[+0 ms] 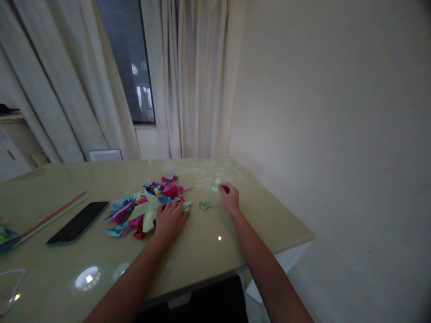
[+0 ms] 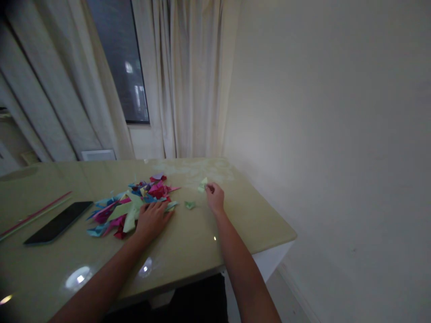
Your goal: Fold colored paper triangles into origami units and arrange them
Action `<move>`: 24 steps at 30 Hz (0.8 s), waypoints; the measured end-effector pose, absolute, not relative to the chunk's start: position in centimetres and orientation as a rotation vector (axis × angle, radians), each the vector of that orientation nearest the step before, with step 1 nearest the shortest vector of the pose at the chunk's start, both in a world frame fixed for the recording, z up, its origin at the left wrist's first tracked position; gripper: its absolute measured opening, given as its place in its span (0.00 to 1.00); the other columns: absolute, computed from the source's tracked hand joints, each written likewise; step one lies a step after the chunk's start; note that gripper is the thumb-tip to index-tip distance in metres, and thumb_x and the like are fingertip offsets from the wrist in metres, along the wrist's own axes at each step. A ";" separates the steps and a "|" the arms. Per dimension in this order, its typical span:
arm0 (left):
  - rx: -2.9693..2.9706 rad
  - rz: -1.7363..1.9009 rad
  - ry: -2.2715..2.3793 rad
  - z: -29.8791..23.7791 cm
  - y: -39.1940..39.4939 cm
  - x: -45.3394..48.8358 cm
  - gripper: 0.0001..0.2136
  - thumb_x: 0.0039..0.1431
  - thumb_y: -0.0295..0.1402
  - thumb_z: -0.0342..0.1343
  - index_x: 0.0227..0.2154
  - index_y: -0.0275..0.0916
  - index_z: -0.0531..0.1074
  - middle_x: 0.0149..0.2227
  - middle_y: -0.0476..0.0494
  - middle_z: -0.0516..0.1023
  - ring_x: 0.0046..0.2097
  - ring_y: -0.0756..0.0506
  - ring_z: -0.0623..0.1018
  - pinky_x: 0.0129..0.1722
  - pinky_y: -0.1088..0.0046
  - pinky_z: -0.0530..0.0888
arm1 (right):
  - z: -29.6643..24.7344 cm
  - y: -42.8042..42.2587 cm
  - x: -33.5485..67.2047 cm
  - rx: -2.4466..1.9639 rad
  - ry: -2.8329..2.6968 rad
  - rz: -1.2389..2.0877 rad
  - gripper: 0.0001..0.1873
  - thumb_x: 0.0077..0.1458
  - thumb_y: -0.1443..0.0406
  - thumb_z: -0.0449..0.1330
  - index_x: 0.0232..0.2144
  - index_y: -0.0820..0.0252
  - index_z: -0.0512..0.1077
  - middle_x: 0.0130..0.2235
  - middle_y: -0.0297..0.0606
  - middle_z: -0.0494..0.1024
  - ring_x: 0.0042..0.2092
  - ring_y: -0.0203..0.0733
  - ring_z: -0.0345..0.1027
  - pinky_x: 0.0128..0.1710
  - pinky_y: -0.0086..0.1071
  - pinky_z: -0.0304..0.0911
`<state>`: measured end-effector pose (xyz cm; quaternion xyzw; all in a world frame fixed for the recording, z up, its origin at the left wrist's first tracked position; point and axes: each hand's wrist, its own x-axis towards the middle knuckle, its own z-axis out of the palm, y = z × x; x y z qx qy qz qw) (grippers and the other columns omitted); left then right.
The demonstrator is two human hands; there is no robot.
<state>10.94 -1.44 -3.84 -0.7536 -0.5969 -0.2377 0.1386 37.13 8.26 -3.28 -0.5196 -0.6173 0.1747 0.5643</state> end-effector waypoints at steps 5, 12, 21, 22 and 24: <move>-2.233 -0.584 -1.763 -3.7 -1.3 11.1 0.10 0.68 0.33 0.53 0.41 0.40 0.80 0.45 0.36 0.82 0.49 0.34 0.80 0.56 0.49 0.67 | -5.1 9.4 38.4 -1.372 -1.487 0.396 0.07 0.56 0.63 0.61 0.34 0.57 0.80 0.36 0.41 0.84 0.39 0.45 0.77 0.45 0.38 0.71; -2.308 -0.536 -1.705 -3.9 -0.7 10.7 0.10 0.69 0.29 0.51 0.40 0.41 0.79 0.45 0.38 0.83 0.49 0.37 0.80 0.55 0.55 0.69 | -6.0 9.4 38.0 -1.435 -1.560 0.409 0.10 0.54 0.69 0.61 0.37 0.57 0.81 0.39 0.42 0.85 0.41 0.46 0.79 0.47 0.38 0.71; -2.402 -0.508 -1.688 -4.4 -0.2 10.5 0.23 0.62 0.17 0.47 0.57 0.38 0.74 0.55 0.33 0.81 0.55 0.40 0.80 0.53 0.64 0.73 | -5.5 10.4 38.0 -1.443 -1.536 0.334 0.10 0.57 0.60 0.61 0.34 0.57 0.81 0.34 0.40 0.84 0.37 0.45 0.77 0.41 0.35 0.70; -2.386 -0.528 -1.689 -4.4 -0.3 10.6 0.24 0.61 0.16 0.46 0.57 0.38 0.73 0.55 0.33 0.81 0.55 0.40 0.80 0.53 0.64 0.74 | -5.5 10.5 38.1 -1.441 -1.525 0.316 0.10 0.57 0.60 0.61 0.34 0.57 0.81 0.34 0.40 0.84 0.37 0.45 0.77 0.41 0.35 0.70; -2.343 -0.612 -1.676 -4.2 -0.4 10.7 0.25 0.61 0.16 0.46 0.57 0.38 0.73 0.54 0.33 0.81 0.54 0.40 0.81 0.52 0.64 0.74 | -5.5 10.7 38.3 -1.447 -1.504 0.281 0.11 0.58 0.60 0.60 0.35 0.56 0.81 0.35 0.40 0.83 0.37 0.44 0.76 0.42 0.35 0.69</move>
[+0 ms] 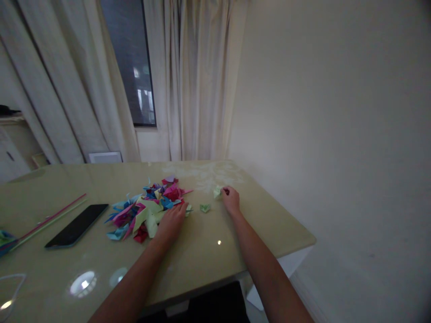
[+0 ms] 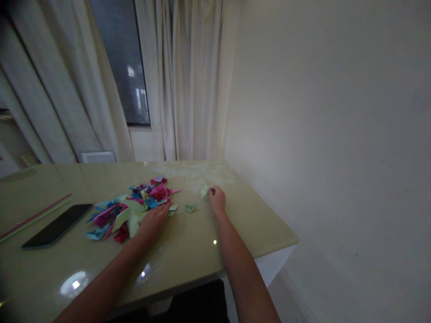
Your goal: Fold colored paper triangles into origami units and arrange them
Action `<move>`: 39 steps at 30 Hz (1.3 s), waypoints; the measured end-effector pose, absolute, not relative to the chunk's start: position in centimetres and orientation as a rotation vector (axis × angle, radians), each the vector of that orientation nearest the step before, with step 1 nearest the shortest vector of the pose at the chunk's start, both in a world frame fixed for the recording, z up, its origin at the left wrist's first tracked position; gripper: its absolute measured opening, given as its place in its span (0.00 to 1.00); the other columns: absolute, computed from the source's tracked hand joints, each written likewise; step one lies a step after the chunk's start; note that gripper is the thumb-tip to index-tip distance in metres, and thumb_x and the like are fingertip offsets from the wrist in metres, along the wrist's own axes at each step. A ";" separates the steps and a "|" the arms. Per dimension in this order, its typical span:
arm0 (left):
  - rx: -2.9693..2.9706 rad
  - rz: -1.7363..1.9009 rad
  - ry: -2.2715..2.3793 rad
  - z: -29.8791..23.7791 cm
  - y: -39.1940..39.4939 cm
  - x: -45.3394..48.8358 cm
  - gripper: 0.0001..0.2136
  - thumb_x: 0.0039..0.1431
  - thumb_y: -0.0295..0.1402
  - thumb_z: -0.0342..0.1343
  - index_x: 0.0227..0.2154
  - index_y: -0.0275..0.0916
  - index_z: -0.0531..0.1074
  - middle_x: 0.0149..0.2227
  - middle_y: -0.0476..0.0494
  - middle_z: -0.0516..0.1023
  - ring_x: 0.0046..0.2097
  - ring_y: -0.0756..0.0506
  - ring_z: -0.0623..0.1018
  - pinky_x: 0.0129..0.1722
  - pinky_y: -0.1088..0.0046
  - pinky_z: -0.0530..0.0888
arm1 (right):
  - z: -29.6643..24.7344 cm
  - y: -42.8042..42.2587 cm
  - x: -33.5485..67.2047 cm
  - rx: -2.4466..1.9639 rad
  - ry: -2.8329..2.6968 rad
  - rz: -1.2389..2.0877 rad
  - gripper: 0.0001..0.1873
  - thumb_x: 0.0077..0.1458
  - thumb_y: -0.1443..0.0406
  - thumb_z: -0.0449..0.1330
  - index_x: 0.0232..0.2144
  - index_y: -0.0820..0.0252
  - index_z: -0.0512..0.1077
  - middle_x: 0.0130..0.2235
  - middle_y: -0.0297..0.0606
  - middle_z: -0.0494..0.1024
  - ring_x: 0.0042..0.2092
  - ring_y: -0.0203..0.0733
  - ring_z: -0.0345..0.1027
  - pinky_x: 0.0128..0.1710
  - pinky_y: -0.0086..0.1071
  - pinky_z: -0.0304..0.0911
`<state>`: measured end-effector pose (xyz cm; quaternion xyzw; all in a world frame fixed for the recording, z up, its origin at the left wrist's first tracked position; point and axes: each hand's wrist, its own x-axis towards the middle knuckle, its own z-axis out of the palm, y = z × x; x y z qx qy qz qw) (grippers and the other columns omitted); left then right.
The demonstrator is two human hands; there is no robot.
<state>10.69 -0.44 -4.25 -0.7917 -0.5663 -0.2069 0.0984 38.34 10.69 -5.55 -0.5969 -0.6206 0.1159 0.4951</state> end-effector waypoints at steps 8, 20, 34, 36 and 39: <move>-1.928 -1.772 -1.337 -2.4 -1.3 11.4 0.10 0.70 0.36 0.55 0.50 0.39 0.71 0.44 0.39 0.82 0.43 0.44 0.82 0.47 0.64 0.78 | -4.7 9.2 38.1 -1.485 -1.436 0.215 0.17 0.58 0.66 0.58 0.48 0.60 0.79 0.46 0.47 0.80 0.39 0.44 0.73 0.45 0.36 0.68; -2.130 -2.165 -1.519 -2.5 -0.7 11.9 0.07 0.69 0.38 0.54 0.42 0.41 0.70 0.39 0.44 0.80 0.41 0.45 0.84 0.44 0.66 0.81 | -1.8 3.4 30.9 -0.835 -1.888 0.514 0.16 0.64 0.52 0.62 0.39 0.58 0.80 0.37 0.39 0.80 0.38 0.42 0.73 0.42 0.34 0.68; -2.344 -0.603 -1.710 -4.1 -0.5 10.7 0.10 0.66 0.30 0.53 0.44 0.40 0.79 0.46 0.35 0.83 0.51 0.35 0.80 0.56 0.52 0.71 | -2.3 -8.0 38.0 -1.107 -1.334 0.684 0.14 0.59 0.52 0.65 0.38 0.56 0.76 0.31 0.38 0.77 0.30 0.43 0.70 0.28 0.33 0.66; -2.380 -0.701 -1.674 -3.7 -0.7 10.9 0.11 0.67 0.31 0.53 0.45 0.40 0.79 0.48 0.35 0.83 0.53 0.35 0.79 0.56 0.54 0.71 | -3.2 -8.8 37.9 -1.093 -1.213 0.763 0.16 0.54 0.51 0.69 0.35 0.56 0.74 0.31 0.37 0.77 0.30 0.43 0.71 0.29 0.33 0.67; -2.544 -1.005 -1.515 -3.1 -1.7 12.2 0.13 0.71 0.36 0.50 0.49 0.42 0.78 0.50 0.38 0.83 0.55 0.37 0.78 0.56 0.58 0.70 | -3.6 -9.0 36.7 -1.092 -1.091 0.785 0.18 0.49 0.53 0.72 0.31 0.57 0.73 0.26 0.33 0.74 0.27 0.38 0.67 0.27 0.30 0.63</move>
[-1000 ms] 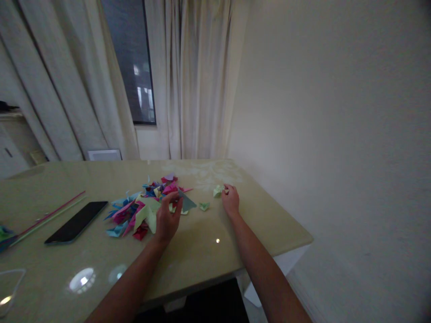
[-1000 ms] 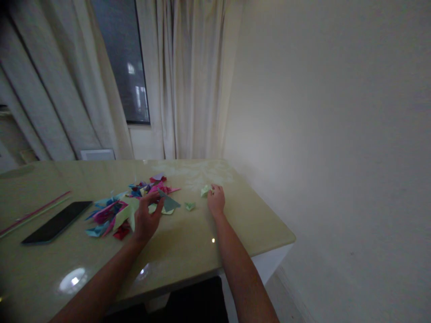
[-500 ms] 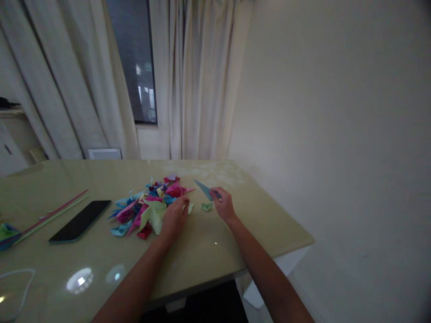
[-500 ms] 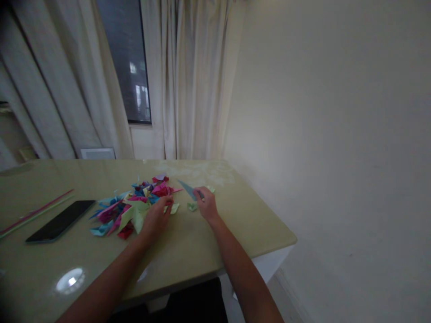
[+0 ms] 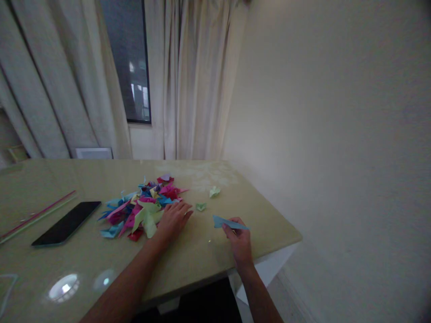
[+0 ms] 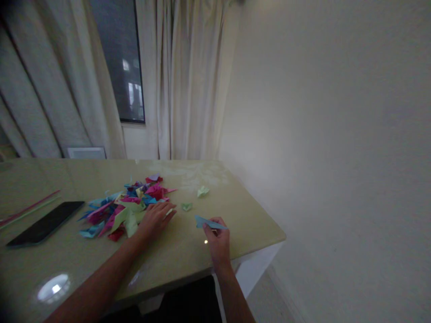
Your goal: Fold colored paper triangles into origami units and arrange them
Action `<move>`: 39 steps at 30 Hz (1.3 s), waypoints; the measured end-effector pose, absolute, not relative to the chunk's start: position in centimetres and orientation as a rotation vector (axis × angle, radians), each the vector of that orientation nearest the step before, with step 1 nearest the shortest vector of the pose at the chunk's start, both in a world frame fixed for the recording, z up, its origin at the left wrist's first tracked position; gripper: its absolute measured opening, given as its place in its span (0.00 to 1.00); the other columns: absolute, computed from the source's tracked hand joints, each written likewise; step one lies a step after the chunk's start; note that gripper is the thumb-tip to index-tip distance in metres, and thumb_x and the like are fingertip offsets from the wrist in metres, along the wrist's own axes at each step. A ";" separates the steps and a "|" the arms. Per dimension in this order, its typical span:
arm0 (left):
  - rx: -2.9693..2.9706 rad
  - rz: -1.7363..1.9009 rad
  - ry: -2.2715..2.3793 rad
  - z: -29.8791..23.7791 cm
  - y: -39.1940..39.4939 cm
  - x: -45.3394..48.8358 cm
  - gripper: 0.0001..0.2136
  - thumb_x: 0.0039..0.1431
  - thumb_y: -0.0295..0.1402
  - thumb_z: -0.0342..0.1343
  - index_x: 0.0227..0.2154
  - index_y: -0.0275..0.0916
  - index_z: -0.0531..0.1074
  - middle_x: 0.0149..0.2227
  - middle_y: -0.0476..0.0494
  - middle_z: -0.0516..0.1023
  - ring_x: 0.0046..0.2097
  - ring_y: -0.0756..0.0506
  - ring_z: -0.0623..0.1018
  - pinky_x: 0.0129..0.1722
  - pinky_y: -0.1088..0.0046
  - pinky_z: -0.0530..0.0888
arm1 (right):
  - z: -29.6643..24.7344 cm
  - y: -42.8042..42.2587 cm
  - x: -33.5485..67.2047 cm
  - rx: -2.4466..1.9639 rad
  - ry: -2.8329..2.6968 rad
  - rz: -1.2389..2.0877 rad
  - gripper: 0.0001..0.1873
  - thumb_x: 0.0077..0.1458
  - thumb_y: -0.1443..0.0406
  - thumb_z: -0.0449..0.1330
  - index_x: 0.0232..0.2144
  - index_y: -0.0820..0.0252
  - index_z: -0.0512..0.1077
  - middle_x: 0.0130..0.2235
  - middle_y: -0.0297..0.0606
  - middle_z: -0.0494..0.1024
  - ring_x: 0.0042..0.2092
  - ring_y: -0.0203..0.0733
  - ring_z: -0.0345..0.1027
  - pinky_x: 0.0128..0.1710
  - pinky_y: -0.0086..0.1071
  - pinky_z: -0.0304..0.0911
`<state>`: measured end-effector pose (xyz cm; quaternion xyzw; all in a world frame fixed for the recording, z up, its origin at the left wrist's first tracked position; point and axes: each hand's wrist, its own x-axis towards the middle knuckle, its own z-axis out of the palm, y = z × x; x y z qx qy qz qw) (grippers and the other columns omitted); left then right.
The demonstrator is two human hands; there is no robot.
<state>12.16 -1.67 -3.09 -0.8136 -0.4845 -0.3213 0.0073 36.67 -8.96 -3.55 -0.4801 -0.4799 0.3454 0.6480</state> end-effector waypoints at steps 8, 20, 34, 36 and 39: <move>-3.215 -1.417 -1.398 -2.6 -3.8 15.8 0.19 0.69 0.49 0.52 0.36 0.38 0.79 0.31 0.47 0.78 0.34 0.48 0.74 0.34 0.75 0.68 | -4.0 -8.9 34.2 -0.979 -1.011 0.959 0.19 0.52 0.51 0.72 0.32 0.60 0.75 0.27 0.32 0.74 0.29 0.36 0.66 0.29 0.29 0.62; -3.641 -1.623 -1.512 -1.2 -3.3 14.2 0.24 0.60 0.56 0.61 0.30 0.35 0.79 0.26 0.49 0.73 0.30 0.50 0.69 0.31 0.75 0.64 | -3.9 -8.5 34.9 -0.926 -0.804 0.884 0.22 0.53 0.49 0.71 0.28 0.58 0.70 0.25 0.29 0.69 0.27 0.34 0.62 0.28 0.28 0.59; -2.354 -0.753 -1.855 -2.5 -1.7 11.3 0.13 0.67 0.29 0.51 0.47 0.39 0.80 0.51 0.32 0.81 0.55 0.33 0.76 0.54 0.54 0.71 | -2.8 -11.8 36.2 -1.162 -1.581 -0.357 0.15 0.70 0.67 0.56 0.53 0.54 0.80 0.40 0.43 0.78 0.43 0.45 0.70 0.47 0.39 0.64; -2.298 -0.545 -1.852 -2.7 -1.7 10.6 0.13 0.68 0.30 0.51 0.47 0.39 0.80 0.52 0.32 0.80 0.56 0.31 0.75 0.54 0.51 0.70 | -2.5 -12.4 36.2 -1.203 -1.802 -0.474 0.16 0.69 0.70 0.57 0.53 0.53 0.80 0.38 0.42 0.78 0.41 0.45 0.69 0.45 0.39 0.63; -2.375 -0.442 -1.787 -2.9 -1.5 10.6 0.13 0.69 0.30 0.49 0.43 0.41 0.81 0.51 0.35 0.81 0.56 0.34 0.75 0.54 0.55 0.69 | -3.2 -12.6 35.4 -1.290 -2.029 -0.420 0.12 0.66 0.72 0.61 0.46 0.54 0.81 0.35 0.40 0.78 0.39 0.45 0.70 0.41 0.37 0.63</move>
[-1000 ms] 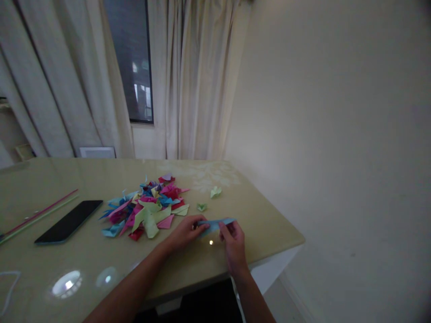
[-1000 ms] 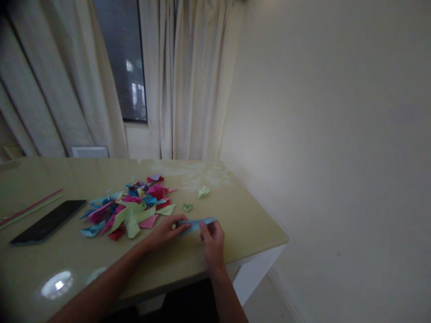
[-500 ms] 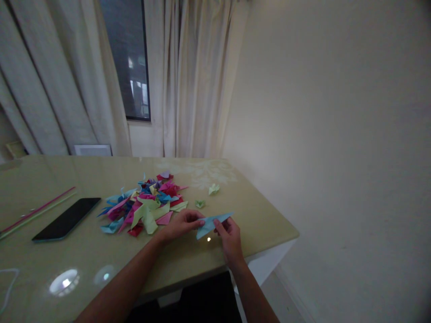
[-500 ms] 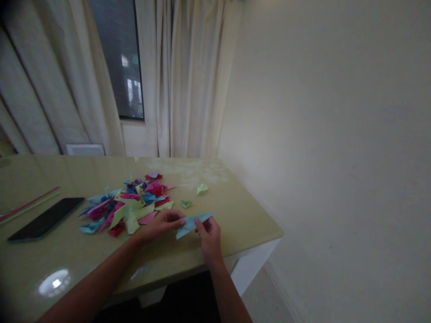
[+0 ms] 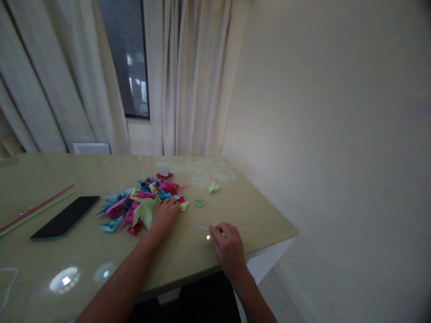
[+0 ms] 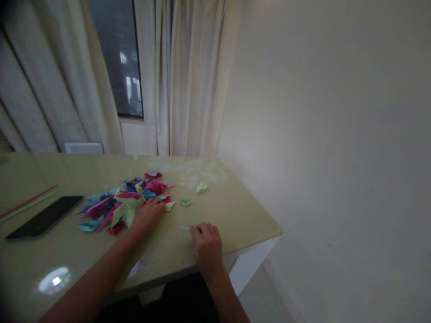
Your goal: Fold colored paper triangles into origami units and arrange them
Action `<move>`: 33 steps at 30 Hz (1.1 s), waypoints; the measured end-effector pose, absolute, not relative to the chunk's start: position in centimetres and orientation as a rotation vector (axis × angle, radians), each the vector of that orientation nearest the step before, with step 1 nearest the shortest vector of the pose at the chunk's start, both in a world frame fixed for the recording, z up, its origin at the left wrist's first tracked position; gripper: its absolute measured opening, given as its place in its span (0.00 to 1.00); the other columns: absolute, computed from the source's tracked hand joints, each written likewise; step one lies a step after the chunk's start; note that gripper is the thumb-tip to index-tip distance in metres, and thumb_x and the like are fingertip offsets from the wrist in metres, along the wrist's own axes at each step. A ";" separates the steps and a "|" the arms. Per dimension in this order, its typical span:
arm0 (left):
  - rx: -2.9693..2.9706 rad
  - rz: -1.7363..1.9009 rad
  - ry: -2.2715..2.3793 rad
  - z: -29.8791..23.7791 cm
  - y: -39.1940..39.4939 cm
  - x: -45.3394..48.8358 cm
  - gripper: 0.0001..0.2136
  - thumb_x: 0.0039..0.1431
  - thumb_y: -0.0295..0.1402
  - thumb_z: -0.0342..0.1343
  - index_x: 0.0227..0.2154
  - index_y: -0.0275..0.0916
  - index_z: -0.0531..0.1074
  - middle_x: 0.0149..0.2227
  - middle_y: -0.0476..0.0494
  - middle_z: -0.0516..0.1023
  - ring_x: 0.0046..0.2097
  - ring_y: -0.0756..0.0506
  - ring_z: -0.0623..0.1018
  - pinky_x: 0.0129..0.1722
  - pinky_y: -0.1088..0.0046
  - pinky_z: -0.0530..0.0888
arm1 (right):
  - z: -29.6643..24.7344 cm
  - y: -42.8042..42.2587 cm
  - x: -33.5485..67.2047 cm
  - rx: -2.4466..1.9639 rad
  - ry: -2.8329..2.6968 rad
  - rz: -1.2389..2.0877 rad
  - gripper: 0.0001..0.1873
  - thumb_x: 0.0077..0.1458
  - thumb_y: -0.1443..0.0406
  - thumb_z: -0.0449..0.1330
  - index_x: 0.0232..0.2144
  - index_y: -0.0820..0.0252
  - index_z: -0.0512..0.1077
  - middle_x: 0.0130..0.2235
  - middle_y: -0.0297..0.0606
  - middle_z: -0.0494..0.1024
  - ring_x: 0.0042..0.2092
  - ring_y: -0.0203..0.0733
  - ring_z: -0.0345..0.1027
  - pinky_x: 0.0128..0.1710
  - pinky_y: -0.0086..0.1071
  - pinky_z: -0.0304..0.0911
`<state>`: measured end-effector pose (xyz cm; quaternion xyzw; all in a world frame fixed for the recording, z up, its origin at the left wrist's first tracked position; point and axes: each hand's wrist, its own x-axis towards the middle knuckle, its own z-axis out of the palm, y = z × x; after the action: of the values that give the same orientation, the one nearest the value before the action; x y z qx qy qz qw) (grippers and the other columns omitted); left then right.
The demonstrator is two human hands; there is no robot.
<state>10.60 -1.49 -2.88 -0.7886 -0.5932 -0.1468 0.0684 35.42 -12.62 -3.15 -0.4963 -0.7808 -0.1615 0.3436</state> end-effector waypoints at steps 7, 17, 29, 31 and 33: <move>-2.597 -0.510 -1.744 -2.9 -1.1 11.5 0.11 0.70 0.34 0.52 0.42 0.39 0.79 0.48 0.37 0.80 0.52 0.39 0.77 0.54 0.63 0.69 | -5.0 -12.6 34.5 -1.244 -2.066 -0.020 0.08 0.63 0.69 0.67 0.43 0.53 0.82 0.41 0.38 0.81 0.44 0.44 0.73 0.45 0.33 0.68; -2.458 -0.616 -1.832 -3.4 -1.2 10.8 0.13 0.67 0.41 0.56 0.47 0.39 0.78 0.53 0.33 0.77 0.56 0.33 0.75 0.56 0.54 0.69 | -4.2 -13.0 34.8 -1.241 -2.084 0.100 0.10 0.66 0.66 0.63 0.46 0.50 0.83 0.44 0.40 0.82 0.46 0.47 0.73 0.48 0.39 0.69; -2.070 -1.832 -1.957 -1.0 -1.5 11.7 0.16 0.72 0.46 0.45 0.48 0.39 0.67 0.36 0.43 0.78 0.38 0.41 0.79 0.40 0.66 0.74 | -4.6 -13.1 34.5 -1.265 -2.030 0.077 0.11 0.63 0.68 0.65 0.47 0.53 0.81 0.45 0.41 0.82 0.48 0.49 0.73 0.51 0.42 0.66; -2.055 -2.150 -1.830 -0.6 -1.6 12.0 0.21 0.69 0.52 0.49 0.50 0.39 0.66 0.37 0.45 0.75 0.36 0.45 0.77 0.36 0.69 0.73 | -4.6 -13.1 34.6 -1.247 -1.940 0.129 0.11 0.63 0.67 0.65 0.48 0.53 0.81 0.46 0.41 0.81 0.49 0.49 0.73 0.52 0.41 0.66; -2.207 -2.348 -1.780 -0.4 -1.8 12.5 0.24 0.66 0.57 0.51 0.48 0.39 0.67 0.33 0.49 0.72 0.30 0.49 0.72 0.28 0.74 0.70 | -4.6 -13.0 34.7 -1.213 -1.800 0.232 0.09 0.64 0.64 0.65 0.46 0.53 0.81 0.45 0.42 0.81 0.48 0.48 0.73 0.52 0.40 0.67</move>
<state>12.50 -1.77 -0.45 -0.5778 -0.4661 -0.6146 -0.2667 34.74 -12.98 -4.60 -0.4931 -0.7315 0.0944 0.4613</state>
